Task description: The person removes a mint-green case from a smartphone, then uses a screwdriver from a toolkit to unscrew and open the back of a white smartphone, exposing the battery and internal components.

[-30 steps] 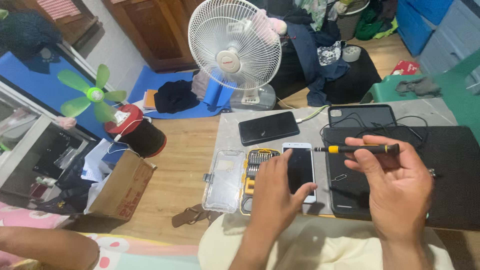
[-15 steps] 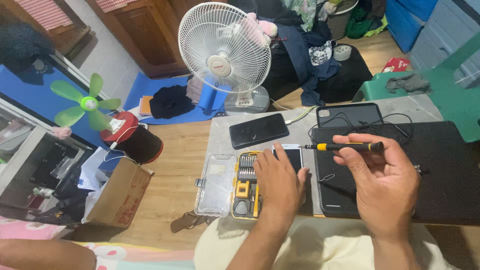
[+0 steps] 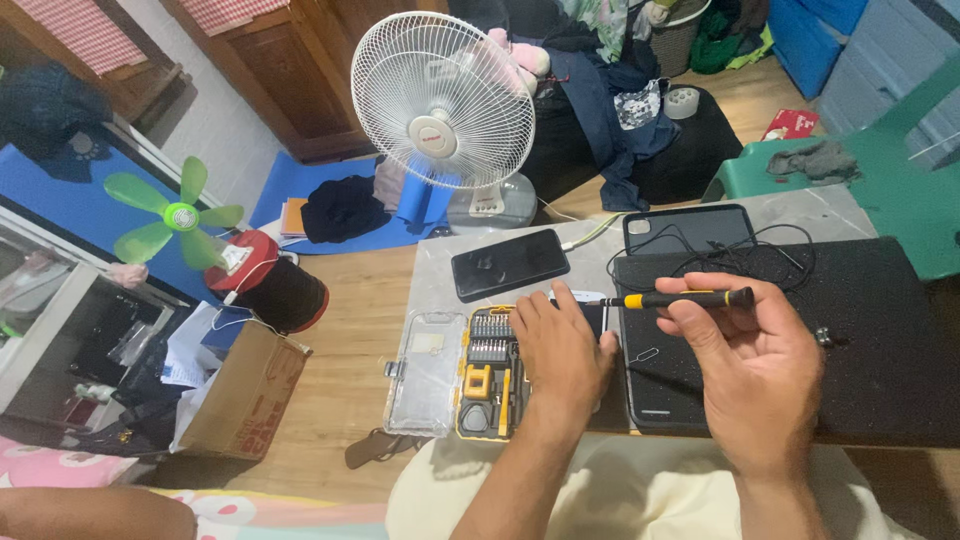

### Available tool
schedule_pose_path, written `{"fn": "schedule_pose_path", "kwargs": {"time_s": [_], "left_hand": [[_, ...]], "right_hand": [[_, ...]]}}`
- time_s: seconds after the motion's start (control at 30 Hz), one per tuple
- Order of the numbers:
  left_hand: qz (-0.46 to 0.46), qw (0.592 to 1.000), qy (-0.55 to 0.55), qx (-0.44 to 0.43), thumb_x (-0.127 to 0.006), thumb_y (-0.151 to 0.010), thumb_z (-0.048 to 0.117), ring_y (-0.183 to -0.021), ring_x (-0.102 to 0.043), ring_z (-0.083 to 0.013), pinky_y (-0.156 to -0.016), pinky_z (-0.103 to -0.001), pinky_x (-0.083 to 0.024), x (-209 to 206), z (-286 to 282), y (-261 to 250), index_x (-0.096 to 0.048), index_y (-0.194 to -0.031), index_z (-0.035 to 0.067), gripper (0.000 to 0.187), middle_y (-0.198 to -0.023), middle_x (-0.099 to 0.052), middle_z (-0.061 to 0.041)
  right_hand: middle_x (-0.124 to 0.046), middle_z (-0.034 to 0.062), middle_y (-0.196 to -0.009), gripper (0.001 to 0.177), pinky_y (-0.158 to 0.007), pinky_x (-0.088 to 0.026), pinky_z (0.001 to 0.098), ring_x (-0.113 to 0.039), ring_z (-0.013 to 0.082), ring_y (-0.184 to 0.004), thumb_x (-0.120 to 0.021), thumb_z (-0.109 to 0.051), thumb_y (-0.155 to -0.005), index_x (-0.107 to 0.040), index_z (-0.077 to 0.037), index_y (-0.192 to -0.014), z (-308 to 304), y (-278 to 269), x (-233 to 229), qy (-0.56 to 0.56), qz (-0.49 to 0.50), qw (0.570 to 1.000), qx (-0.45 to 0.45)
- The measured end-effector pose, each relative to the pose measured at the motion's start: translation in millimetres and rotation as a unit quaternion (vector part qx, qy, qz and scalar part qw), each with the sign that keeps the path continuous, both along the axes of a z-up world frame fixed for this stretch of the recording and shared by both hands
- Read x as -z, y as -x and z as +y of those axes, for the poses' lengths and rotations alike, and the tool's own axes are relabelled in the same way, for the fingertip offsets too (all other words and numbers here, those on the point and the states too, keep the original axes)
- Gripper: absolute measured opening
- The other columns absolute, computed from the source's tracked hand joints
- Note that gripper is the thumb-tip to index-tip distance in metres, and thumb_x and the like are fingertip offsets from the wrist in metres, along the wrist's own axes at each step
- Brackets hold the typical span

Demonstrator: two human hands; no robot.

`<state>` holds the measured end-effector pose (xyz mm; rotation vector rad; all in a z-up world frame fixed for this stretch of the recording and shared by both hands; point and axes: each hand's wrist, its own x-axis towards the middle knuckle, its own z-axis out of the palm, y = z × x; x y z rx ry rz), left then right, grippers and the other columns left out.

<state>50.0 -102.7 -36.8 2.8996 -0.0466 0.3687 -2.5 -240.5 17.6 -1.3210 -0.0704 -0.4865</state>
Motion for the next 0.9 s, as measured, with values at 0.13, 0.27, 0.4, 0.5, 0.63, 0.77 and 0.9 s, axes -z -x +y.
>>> {"fn": "schedule_pose_path", "kwargs": {"time_s": [0.13, 0.27, 0.4, 0.5, 0.63, 0.77, 0.9], "left_hand": [[0.009, 1.000, 0.024, -0.001, -0.089, -0.067, 0.041, -0.108, -0.052, -0.0374, -0.097, -0.048, -0.040, -3.1, -4.1, -8.9, -0.046, -0.139, -0.008, 0.098, -0.111, -0.056, -0.021], [0.031, 0.998, 0.045, -0.014, -0.091, -0.065, 0.038, -0.105, -0.054, -0.0389, -0.092, -0.048, -0.043, -9.3, -4.2, -12.7, -0.042, -0.140, -0.007, 0.100, -0.113, -0.053, -0.023], [0.048, 0.992, 0.119, -0.014, -0.089, -0.066, 0.036, -0.107, -0.055, -0.0426, -0.089, -0.051, -0.047, -13.0, -1.7, -11.5, -0.040, -0.144, -0.006, 0.101, -0.119, -0.051, -0.026], [-0.012, 0.983, 0.181, 0.012, -0.082, -0.071, 0.030, -0.110, -0.054, -0.0451, -0.092, -0.049, -0.048, -10.8, 1.6, -7.8, -0.041, -0.142, -0.007, 0.090, -0.120, -0.050, -0.028], [-0.076, 0.961, 0.257, 0.061, -0.073, -0.082, 0.026, -0.114, -0.052, -0.0460, -0.100, -0.049, -0.045, -3.6, 15.1, -11.1, -0.039, -0.145, -0.010, 0.080, -0.125, -0.049, -0.031], [-0.020, 0.908, 0.415, 0.048, -0.050, -0.095, 0.031, -0.114, -0.055, -0.0372, -0.101, -0.045, -0.046, 9.7, 30.1, -19.2, -0.035, -0.152, -0.005, 0.069, -0.131, -0.049, -0.025], [0.174, 0.530, 0.829, -0.029, -0.039, -0.102, 0.045, -0.087, -0.058, -0.0255, -0.079, -0.046, -0.053, 24.8, 31.2, -22.3, -0.050, -0.131, 0.001, 0.053, -0.106, -0.058, -0.016]], "right_hand": [[-0.071, 0.0188, -0.118, 0.027, -0.093, -0.061, 0.0311, -0.070, 0.0179, -0.104, -0.067, -0.003, -0.098, -0.060, 0.007, -0.122, -1.2, 2.3, 1.8, -0.003, -0.003, 1.000, -0.003], [-0.071, 0.0187, -0.118, 0.026, -0.093, -0.061, 0.0313, -0.070, 0.0177, -0.104, -0.067, -0.003, -0.098, -0.060, 0.007, -0.122, -2.1, 2.7, 3.8, -0.008, -0.003, 1.000, -0.004], [-0.071, 0.0192, -0.117, 0.027, -0.091, -0.060, 0.0311, -0.070, 0.0177, -0.101, -0.067, -0.002, -0.098, -0.060, 0.006, -0.123, -5.9, 0.9, 7.6, -0.017, 0.004, 1.000, -0.003], [-0.070, 0.0199, -0.118, 0.025, -0.092, -0.061, 0.0324, -0.070, 0.0181, -0.102, -0.064, -0.003, -0.101, -0.059, 0.006, -0.124, -9.3, 0.6, 10.8, -0.036, -0.002, 0.999, 0.002], [-0.069, 0.0232, -0.119, 0.022, -0.089, -0.061, 0.0354, -0.070, 0.0215, -0.104, -0.060, -0.001, -0.103, -0.057, 0.005, -0.124, -13.7, -1.8, 15.1, -0.093, 0.004, 0.996, 0.008], [-0.068, 0.0246, -0.121, 0.020, -0.090, -0.061, 0.0371, -0.070, 0.0232, -0.104, -0.056, -0.001, -0.106, -0.055, 0.005, -0.125, -19.3, -3.3, 20.8, -0.137, 0.000, 0.991, -0.005], [-0.068, 0.0241, -0.120, 0.020, -0.090, -0.060, 0.0370, -0.070, 0.0235, -0.104, -0.055, 0.000, -0.106, -0.055, 0.005, -0.125, -19.3, -4.4, 26.4, -0.132, 0.015, 0.991, -0.006]]}}
